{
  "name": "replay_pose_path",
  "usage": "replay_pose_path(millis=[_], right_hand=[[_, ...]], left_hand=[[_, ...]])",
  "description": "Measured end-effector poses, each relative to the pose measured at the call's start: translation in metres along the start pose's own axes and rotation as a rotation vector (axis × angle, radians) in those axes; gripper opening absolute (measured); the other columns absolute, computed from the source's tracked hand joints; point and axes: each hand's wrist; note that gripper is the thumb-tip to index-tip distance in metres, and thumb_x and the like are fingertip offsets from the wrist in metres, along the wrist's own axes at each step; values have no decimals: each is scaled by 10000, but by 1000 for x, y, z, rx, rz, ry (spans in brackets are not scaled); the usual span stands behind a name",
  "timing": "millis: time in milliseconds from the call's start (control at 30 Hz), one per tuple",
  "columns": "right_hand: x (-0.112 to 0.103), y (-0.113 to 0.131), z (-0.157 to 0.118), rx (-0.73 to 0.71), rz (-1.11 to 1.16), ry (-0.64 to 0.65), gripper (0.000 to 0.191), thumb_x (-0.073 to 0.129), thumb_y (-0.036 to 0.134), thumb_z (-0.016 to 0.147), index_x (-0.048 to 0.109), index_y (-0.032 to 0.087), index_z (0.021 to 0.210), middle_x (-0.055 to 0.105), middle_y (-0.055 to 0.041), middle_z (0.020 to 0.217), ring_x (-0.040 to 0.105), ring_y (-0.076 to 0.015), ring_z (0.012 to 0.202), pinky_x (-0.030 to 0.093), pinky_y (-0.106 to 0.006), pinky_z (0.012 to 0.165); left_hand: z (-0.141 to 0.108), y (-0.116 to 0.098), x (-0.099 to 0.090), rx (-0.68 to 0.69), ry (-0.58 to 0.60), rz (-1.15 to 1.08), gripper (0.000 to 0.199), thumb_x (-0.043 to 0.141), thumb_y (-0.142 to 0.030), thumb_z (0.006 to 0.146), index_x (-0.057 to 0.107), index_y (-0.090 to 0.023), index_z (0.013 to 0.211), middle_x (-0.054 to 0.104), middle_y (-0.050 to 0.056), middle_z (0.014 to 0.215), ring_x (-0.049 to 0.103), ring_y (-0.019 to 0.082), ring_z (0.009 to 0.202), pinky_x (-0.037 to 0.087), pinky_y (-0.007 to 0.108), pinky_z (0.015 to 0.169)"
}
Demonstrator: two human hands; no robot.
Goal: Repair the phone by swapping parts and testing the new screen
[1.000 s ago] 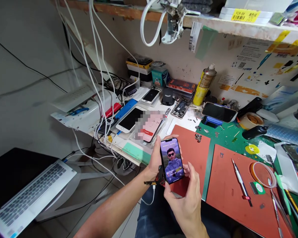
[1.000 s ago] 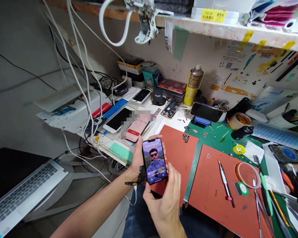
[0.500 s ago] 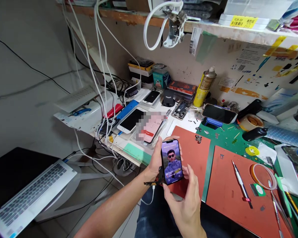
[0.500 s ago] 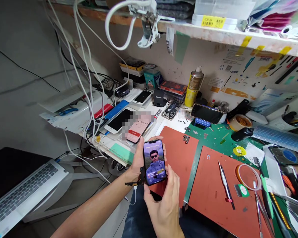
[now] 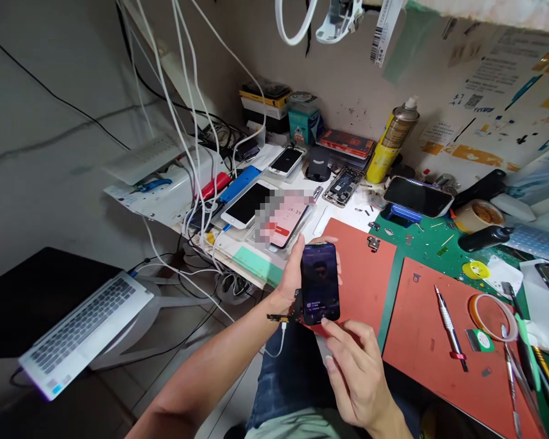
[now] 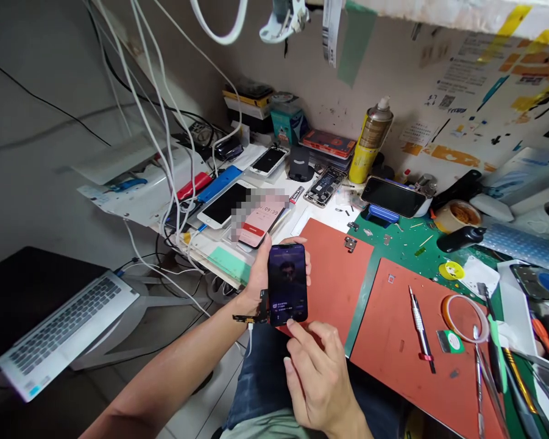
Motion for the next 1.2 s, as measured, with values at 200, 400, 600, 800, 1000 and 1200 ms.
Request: replay_pose_path(millis=[200, 400, 600, 800, 1000, 1200], right_hand=[[-1, -5, 20, 221, -4, -253, 326, 560, 71, 1011, 613, 99, 1331, 651, -213, 1417, 571, -328, 1298, 545, -533, 1022], [-4, -13, 5, 140, 157, -383, 308, 565, -91, 924, 675, 112, 1127, 717, -132, 1038, 688, -239, 987, 578, -407, 805], [3, -4, 6, 171, 200, -326, 287, 561, -13, 953, 672, 138, 1171, 720, -153, 1134, 699, -259, 1058, 604, -421, 861], [2, 0, 24, 494, 551, -240, 196, 505, 216, 1077, 634, 226, 1225, 656, -156, 1431, 658, -278, 1331, 590, -437, 1071], [1, 1, 42, 580, 755, -184, 198, 496, 339, 1098, 621, 255, 1227, 572, -128, 1558, 528, -287, 1483, 488, -465, 1197], [1, -1, 49, 621, 917, -123, 217, 478, 401, 1107, 589, 274, 1243, 469, -104, 1661, 539, -290, 1468, 532, -444, 1144]], left_hand=[[-1, 1, -2, -15, 33, 13, 637, 438, -731, 1020, 701, -196, 1243, 710, 95, 924, 713, 234, 757, 620, 366, 678], [-1, 0, -3, -4, 44, -1, 648, 460, -728, 1012, 715, -176, 1237, 702, 108, 923, 693, 245, 793, 631, 387, 679], [-4, -3, -2, -52, 72, -20, 653, 469, -724, 1012, 707, -174, 1271, 713, 113, 945, 712, 257, 798, 632, 393, 686], [-8, -6, -5, -85, 74, -9, 649, 407, -717, 1034, 695, -191, 1279, 700, 100, 981, 714, 242, 755, 615, 377, 679], [-5, -7, -10, -82, 54, -2, 652, 410, -725, 1031, 694, -189, 1270, 704, 110, 999, 716, 252, 835, 623, 368, 699], [-3, -6, -6, -91, 61, -24, 662, 413, -729, 1028, 714, -175, 1228, 704, 111, 962, 687, 215, 714, 586, 333, 639]])
Point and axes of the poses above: each hand's wrist, its own z-axis towards the middle knuckle, its own x-axis out of the palm, y = z × x
